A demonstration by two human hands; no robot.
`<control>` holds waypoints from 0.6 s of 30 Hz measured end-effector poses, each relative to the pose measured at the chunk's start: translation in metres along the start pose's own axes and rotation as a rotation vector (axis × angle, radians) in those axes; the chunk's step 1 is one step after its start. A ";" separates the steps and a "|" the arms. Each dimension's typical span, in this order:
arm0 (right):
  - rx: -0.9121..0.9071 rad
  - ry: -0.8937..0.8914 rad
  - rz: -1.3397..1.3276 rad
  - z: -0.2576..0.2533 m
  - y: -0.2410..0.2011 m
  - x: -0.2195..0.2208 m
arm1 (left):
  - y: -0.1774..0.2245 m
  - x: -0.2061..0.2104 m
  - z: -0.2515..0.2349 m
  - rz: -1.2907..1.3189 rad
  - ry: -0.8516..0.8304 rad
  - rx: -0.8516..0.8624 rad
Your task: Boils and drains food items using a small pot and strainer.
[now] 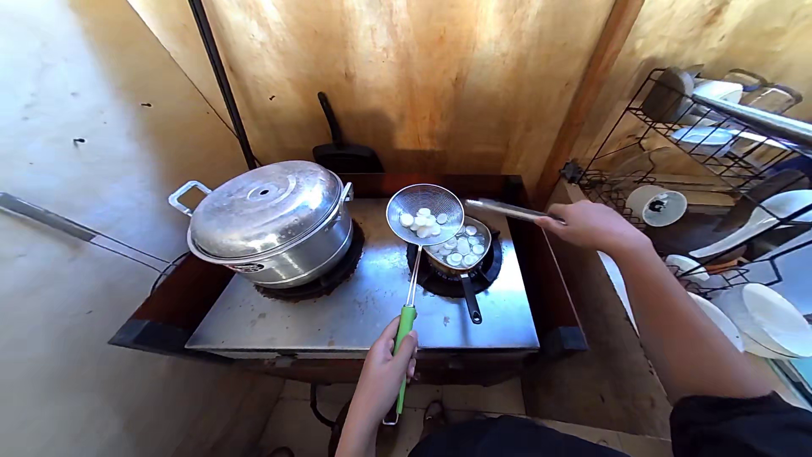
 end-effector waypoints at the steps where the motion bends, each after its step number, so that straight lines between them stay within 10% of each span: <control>1: 0.013 -0.055 0.000 -0.003 0.000 0.007 | 0.002 -0.002 -0.001 -0.001 0.011 0.011; 18: -0.165 -0.376 -0.066 -0.075 -0.056 0.087 | 0.012 -0.013 0.005 -0.006 0.038 0.022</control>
Point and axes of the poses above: each hand's wrist, its own z-axis away from the middle knuckle, its own x-axis out of the palm, y = z × x, the point moved 2 cm from there along -z, towards the middle knuckle, and after that the axes turned 4 degrees about y, right-handed, at the moved point
